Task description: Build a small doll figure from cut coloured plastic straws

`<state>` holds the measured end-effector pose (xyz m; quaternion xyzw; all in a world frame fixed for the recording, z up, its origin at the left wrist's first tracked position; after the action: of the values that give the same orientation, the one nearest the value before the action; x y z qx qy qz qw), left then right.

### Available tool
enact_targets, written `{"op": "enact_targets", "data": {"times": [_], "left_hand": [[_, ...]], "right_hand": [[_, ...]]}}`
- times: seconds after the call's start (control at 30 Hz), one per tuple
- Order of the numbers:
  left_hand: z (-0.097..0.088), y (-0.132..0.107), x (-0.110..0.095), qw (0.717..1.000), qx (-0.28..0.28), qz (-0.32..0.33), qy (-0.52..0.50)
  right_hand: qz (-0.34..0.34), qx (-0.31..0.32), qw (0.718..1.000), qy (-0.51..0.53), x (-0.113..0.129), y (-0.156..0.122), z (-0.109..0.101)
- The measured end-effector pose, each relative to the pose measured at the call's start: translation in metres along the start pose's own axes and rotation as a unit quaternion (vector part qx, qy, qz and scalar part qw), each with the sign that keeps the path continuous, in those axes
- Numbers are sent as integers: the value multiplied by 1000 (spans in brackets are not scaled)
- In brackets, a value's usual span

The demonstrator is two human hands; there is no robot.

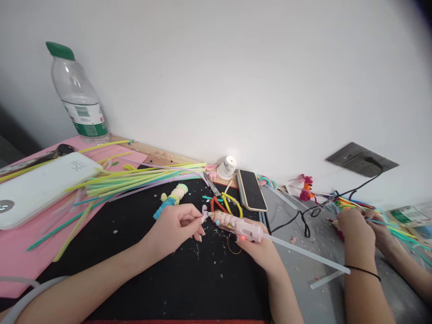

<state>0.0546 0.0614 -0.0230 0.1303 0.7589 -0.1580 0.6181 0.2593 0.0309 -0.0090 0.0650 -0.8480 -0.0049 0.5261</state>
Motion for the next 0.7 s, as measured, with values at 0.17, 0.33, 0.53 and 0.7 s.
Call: {"op": "enact_targets", "data": {"times": [0.17,0.33,0.53,0.7], "left_hand": [[0,-1,0,1000,-2,0,7],[-1,-1,0,1000,-8,3,15],[-1,1,1,1000,-8,-2,11],[-1,-1,2,1000,-8,-2,13]], "right_hand": [[-9,-1,1000,-2,5,0,0],[9,-26,1000,11,0,-1,-3],[19,-48,998,22,-6,-1,-7],[40,-48,997,52,-13,-2,-8]]}}
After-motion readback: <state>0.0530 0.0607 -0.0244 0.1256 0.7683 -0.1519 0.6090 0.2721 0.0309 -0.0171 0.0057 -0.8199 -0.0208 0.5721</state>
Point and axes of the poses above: each hand's wrist, its own y-axis towards the middle knuckle, its own z-axis out of the palm, x = y × z, the point moved 8 cm from there along y, towards the middle knuckle, and after that the axes turned 7 degrees about y, right-handed, at the moved point
